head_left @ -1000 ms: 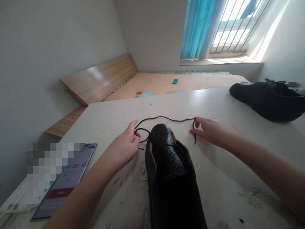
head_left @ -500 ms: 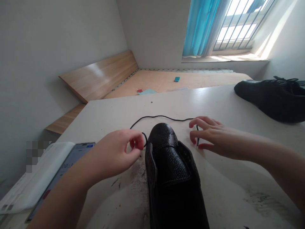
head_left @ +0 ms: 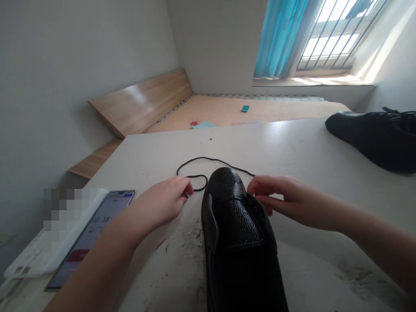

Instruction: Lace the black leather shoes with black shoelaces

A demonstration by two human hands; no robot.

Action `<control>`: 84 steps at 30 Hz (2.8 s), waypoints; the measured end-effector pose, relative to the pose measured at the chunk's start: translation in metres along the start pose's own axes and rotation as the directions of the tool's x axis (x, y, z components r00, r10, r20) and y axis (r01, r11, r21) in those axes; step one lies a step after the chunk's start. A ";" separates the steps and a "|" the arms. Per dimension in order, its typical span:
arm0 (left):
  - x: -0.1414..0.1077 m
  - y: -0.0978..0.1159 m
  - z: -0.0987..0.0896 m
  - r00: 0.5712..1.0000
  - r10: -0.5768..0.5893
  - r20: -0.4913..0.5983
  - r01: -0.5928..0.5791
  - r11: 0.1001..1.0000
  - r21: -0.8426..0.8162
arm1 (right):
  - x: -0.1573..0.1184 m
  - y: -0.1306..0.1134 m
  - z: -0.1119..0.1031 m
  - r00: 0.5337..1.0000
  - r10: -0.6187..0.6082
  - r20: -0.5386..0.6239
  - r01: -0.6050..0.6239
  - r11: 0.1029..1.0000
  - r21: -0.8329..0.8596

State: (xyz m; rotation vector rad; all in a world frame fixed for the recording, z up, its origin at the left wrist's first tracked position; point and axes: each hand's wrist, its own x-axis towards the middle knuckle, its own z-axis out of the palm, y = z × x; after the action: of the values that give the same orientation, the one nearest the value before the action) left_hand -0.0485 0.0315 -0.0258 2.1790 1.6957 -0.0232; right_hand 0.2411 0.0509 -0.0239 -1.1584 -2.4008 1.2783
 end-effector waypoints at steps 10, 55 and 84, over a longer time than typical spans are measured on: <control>0.004 -0.005 0.009 0.994 0.048 -0.099 -0.041 0.997 0.066 | -0.009 -0.008 0.005 0.999 -0.045 0.030 0.037 0.974 0.226; -0.021 0.032 -0.005 0.969 0.200 -0.146 -0.246 0.851 -0.465 | -0.023 -0.031 0.015 0.961 0.256 -0.103 -0.237 0.956 0.171; -0.029 0.039 -0.015 1.000 0.013 -0.018 -0.020 0.869 -0.494 | -0.010 -0.065 0.006 0.986 0.127 -0.107 -0.161 0.889 -0.428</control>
State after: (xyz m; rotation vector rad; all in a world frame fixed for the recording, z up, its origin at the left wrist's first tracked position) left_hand -0.0233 0.0008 0.0061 1.8055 1.4834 0.3920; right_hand 0.2090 0.0189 0.0238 -1.4937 -2.6643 0.7212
